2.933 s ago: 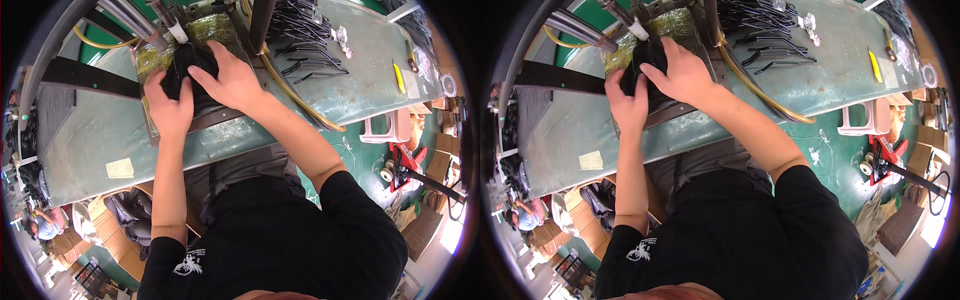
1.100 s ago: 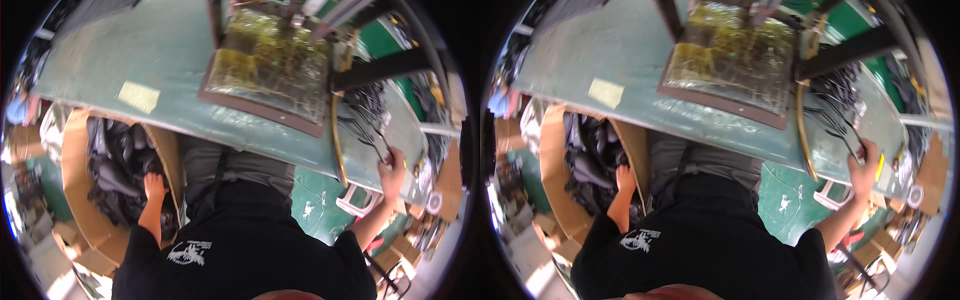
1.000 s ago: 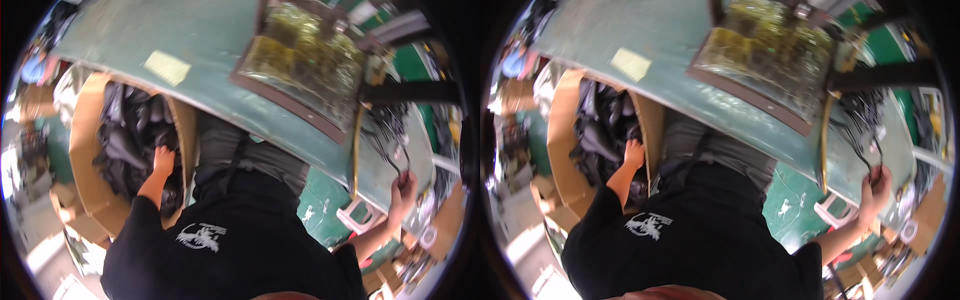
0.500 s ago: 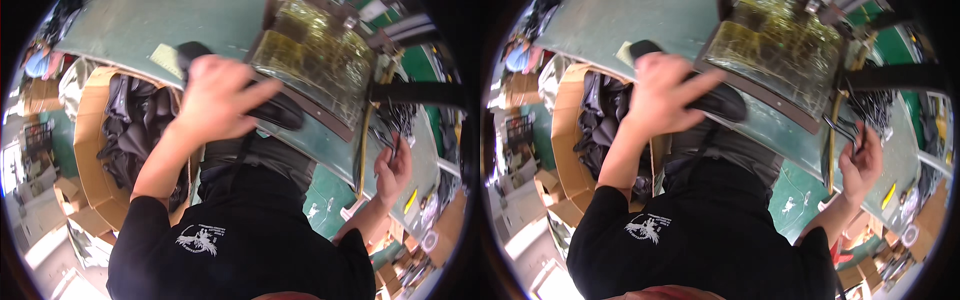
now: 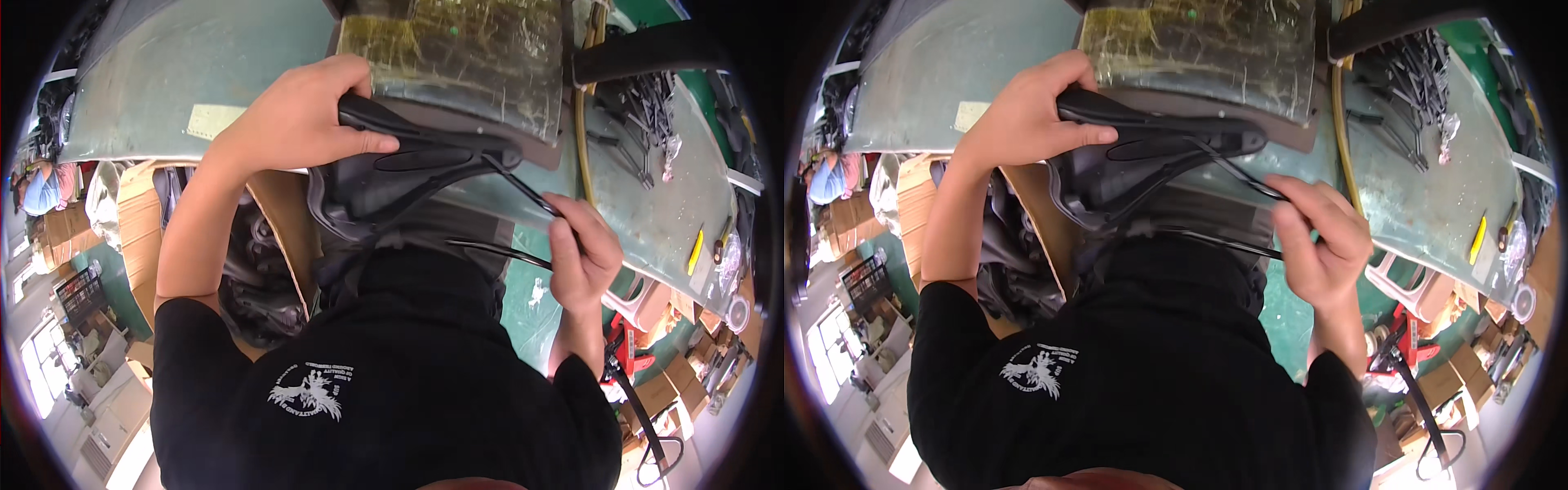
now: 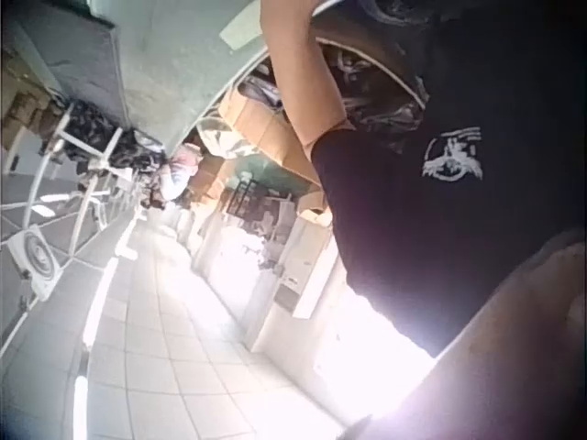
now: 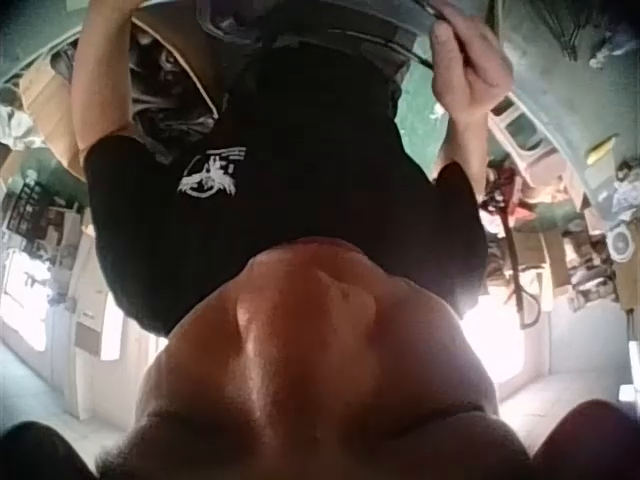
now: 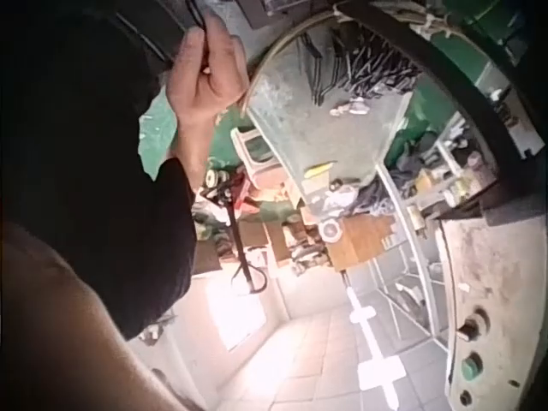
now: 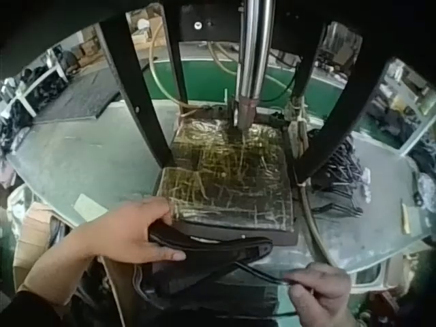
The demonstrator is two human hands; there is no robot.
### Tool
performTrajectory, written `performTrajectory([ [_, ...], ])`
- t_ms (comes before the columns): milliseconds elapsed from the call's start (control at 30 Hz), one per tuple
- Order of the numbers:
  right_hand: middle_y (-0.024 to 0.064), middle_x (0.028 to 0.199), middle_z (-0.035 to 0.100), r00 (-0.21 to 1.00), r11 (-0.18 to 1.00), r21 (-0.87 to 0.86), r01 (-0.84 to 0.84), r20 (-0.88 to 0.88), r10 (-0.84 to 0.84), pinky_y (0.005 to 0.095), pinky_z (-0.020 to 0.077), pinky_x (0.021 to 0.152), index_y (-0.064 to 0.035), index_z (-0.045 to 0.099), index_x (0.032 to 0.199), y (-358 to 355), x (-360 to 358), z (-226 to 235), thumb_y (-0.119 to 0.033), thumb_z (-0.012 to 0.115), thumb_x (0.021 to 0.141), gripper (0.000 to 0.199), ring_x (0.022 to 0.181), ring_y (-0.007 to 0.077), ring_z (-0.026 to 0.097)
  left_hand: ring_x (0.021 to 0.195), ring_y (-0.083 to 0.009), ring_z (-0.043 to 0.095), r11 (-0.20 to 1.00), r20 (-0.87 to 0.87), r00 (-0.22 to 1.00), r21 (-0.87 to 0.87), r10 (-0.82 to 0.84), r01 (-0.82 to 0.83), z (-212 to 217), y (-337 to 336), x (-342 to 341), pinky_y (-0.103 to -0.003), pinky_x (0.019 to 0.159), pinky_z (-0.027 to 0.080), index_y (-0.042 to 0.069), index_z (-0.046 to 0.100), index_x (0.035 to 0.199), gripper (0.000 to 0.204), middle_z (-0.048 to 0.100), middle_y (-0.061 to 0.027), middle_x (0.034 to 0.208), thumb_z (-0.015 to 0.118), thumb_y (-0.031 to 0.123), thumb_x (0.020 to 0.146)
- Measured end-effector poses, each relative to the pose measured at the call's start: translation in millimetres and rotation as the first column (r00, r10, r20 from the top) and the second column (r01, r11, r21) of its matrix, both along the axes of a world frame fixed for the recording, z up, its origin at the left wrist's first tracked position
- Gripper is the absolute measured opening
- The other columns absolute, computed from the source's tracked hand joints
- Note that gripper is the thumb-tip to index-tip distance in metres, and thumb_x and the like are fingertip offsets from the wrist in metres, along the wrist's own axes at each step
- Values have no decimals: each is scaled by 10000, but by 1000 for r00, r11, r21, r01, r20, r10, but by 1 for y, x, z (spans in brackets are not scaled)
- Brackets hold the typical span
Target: The person is assembling bicycle saddles by inserting metal rails into the seat base and using a pneumatic press machine to secure them.
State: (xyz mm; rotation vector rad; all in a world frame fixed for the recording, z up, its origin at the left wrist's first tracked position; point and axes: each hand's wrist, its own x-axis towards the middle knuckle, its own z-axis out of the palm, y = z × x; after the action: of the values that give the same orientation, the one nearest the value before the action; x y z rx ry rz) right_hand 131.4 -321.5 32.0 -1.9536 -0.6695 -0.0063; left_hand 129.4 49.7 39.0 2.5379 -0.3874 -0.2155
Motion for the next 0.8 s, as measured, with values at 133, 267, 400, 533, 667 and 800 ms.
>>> performTrajectory([
  [133,43,667,528,948,946,-73,-316,10,318,273,359,507,21,783,1131,20,-8,3,27,780,870,261,559,136,491,1026,-131,593,795,-473,881,-542,-21,-272,-42,-11,-49,-297,910,486,43,586,1157,385,632,-42,1115,791,313,974],
  [267,41,659,524,922,916,-115,-384,-1,386,288,356,486,16,789,1121,21,-7,-8,26,800,858,264,539,139,479,1067,-115,577,552,-426,905,-754,1,-356,-81,-35,-102,-268,952,462,6,597,1267,388,625,-19,1165,692,314,1050],
  [400,33,690,508,902,882,-188,-432,-97,421,279,339,519,14,775,1167,17,-9,-11,40,750,896,272,584,125,451,1158,-145,597,488,-260,966,-843,2,-228,-77,-43,-110,-285,1015,455,-7,609,1390,467,636,-45,1237,631,339,1078],
  [533,32,654,481,859,840,-185,-509,-55,509,294,334,484,1,781,1158,19,-13,-12,18,775,874,285,533,147,454,1254,-186,592,410,-343,932,-871,-116,-270,-79,-41,-118,-307,1100,423,-4,589,1432,497,635,-82,1346,602,345,1077],
  [667,29,617,458,783,771,-211,-600,41,621,316,334,445,-25,793,1131,24,-9,-5,-44,833,814,320,489,174,468,1282,-191,587,282,-495,834,-859,-246,-427,-70,-42,-120,-314,1115,422,4,563,1452,496,645,-108,1357,613,281,1044],
  [800,5,648,464,722,730,-251,-636,140,678,336,368,425,-73,785,998,41,-9,1,-92,864,743,267,483,180,492,1294,-225,603,336,-579,778,-803,-244,-492,-51,-59,-118,-337,1136,423,-17,561,1434,632,653,-158,1366,658,341,923],
])
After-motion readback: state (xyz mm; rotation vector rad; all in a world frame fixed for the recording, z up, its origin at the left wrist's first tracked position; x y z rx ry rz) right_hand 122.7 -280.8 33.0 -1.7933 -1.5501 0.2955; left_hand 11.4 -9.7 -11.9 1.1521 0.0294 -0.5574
